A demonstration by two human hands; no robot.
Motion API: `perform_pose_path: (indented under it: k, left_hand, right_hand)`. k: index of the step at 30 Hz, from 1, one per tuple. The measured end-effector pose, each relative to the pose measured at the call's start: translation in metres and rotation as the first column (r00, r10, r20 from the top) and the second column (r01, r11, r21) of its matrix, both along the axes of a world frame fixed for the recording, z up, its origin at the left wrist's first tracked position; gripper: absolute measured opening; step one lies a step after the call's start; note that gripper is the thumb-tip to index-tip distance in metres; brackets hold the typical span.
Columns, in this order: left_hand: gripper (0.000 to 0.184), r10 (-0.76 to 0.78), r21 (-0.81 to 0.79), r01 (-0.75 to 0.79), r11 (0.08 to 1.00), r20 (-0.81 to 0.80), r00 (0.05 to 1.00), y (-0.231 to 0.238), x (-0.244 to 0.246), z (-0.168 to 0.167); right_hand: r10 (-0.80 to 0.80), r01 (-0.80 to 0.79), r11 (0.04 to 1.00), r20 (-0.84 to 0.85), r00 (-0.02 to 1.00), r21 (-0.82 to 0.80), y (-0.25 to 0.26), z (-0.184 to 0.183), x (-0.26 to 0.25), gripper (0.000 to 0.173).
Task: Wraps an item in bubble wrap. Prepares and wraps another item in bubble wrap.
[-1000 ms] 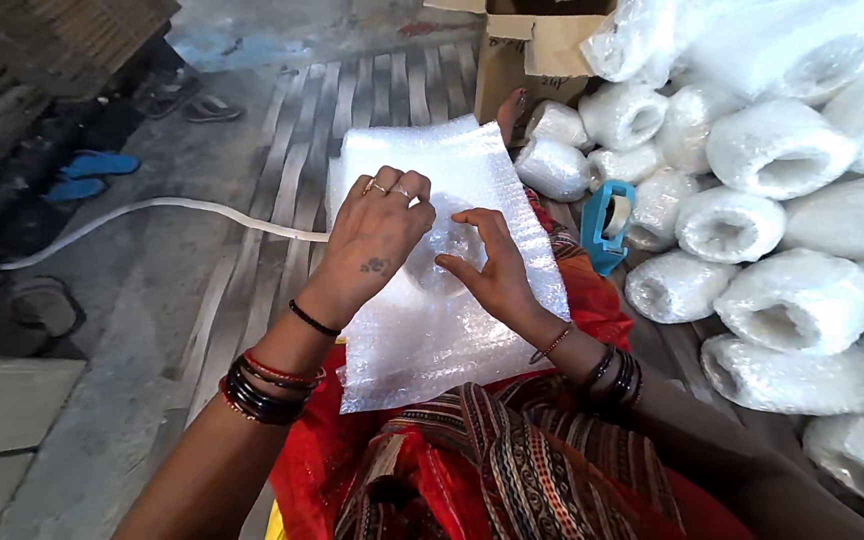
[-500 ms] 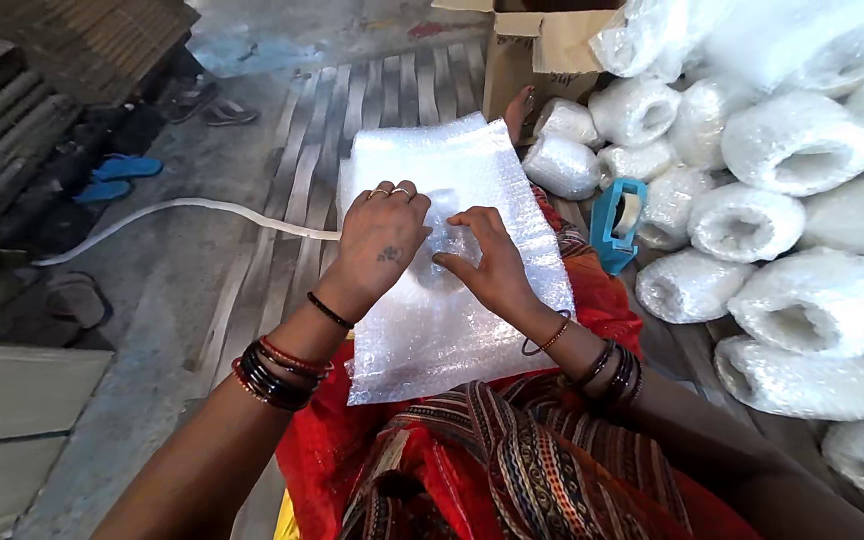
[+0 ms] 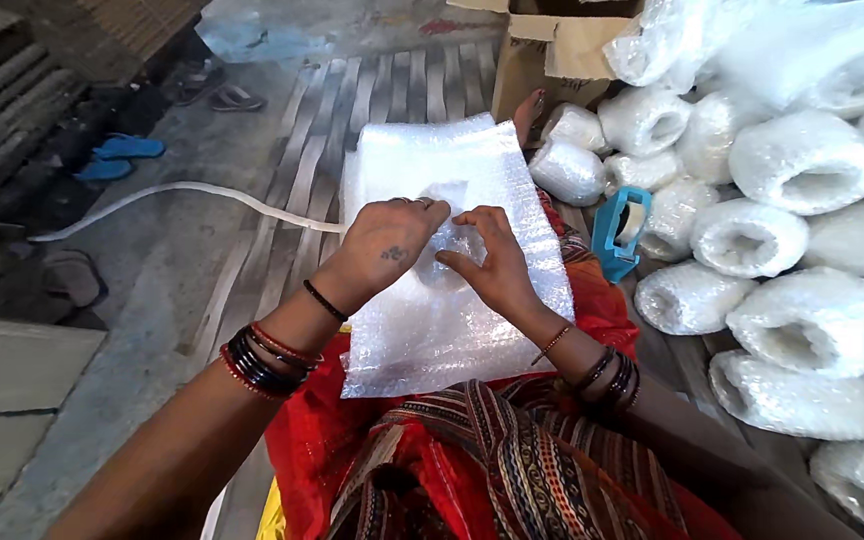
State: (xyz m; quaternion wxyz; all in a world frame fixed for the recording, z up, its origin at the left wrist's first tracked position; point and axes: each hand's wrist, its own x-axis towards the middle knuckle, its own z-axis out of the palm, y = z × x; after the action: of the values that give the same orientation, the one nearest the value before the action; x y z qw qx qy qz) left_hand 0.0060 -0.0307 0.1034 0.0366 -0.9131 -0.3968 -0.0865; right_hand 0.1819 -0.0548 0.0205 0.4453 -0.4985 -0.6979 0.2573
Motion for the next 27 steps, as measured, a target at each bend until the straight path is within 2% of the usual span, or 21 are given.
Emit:
perform_pose_path:
  k: [2, 4, 6, 8, 12, 14, 18, 22, 24, 27]
  left_hand:
    - [0.012, 0.14, -0.153, -0.141, 0.978, -0.015, 0.99, -0.004, 0.006, 0.01]
    - [0.026, 0.215, -0.331, -0.201, 0.922, 0.008, 0.977, 0.001, 0.006, 0.02]
    - [0.034, 0.209, -0.449, -0.166, 0.878, 0.048, 0.977, 0.019, 0.0, 0.018]
    - [0.031, 0.16, -0.472, -0.122, 0.873, 0.041, 0.986, 0.038, -0.006, 0.008]
    - [0.013, 0.07, -0.414, -0.043, 0.909, 0.05, 0.996, 0.036, -0.004, 0.01]
    - [0.008, -0.014, -0.332, 0.044, 0.942, 0.092, 0.996, 0.03, -0.007, 0.006]
    - [0.007, -0.09, -0.14, 0.111, 0.984, 0.144, 0.985, 0.006, -0.012, 0.005]
    - [0.011, -0.157, 0.045, 0.152, 0.987, 0.174, 0.972, 0.005, -0.026, -0.012]
    - [0.012, -0.062, -0.012, 0.067, 0.998, 0.266, 0.962, 0.0, -0.028, -0.014]
    - [0.039, 0.152, -0.234, -0.055, 0.971, 0.421, 0.894, -0.001, -0.028, -0.008]
  right_hand:
    - [0.008, -0.008, 1.0, 0.009, 1.0, -0.005, 0.001, 0.002, -0.001, 0.047]
    - [0.019, -0.019, 1.0, 0.015, 1.0, -0.001, 0.001, 0.001, -0.001, 0.047]
    - [0.013, -0.013, 1.0, 0.024, 1.0, 0.014, 0.001, -0.003, -0.001, 0.048]
    - [0.007, -0.007, 1.0, 0.025, 1.0, 0.013, 0.001, -0.005, -0.002, 0.048]
    - [-0.003, 0.003, 1.0, 0.018, 1.0, -0.003, 0.0, -0.005, 0.0, 0.045]
    - [-0.01, 0.01, 1.0, 0.001, 1.0, -0.008, 0.001, -0.005, 0.001, 0.043]
    - [-0.01, 0.01, 1.0, -0.009, 1.0, -0.024, -0.001, -0.007, 0.002, 0.045]
    - [-0.005, 0.005, 1.0, 0.006, 1.0, -0.012, 0.003, -0.008, 0.003, 0.045]
    - [0.007, -0.007, 1.0, 0.0, 1.0, -0.016, 0.002, -0.007, 0.002, 0.044]
    - [-0.008, 0.007, 0.998, 0.025, 1.0, 0.063, -0.001, -0.015, -0.002, 0.045]
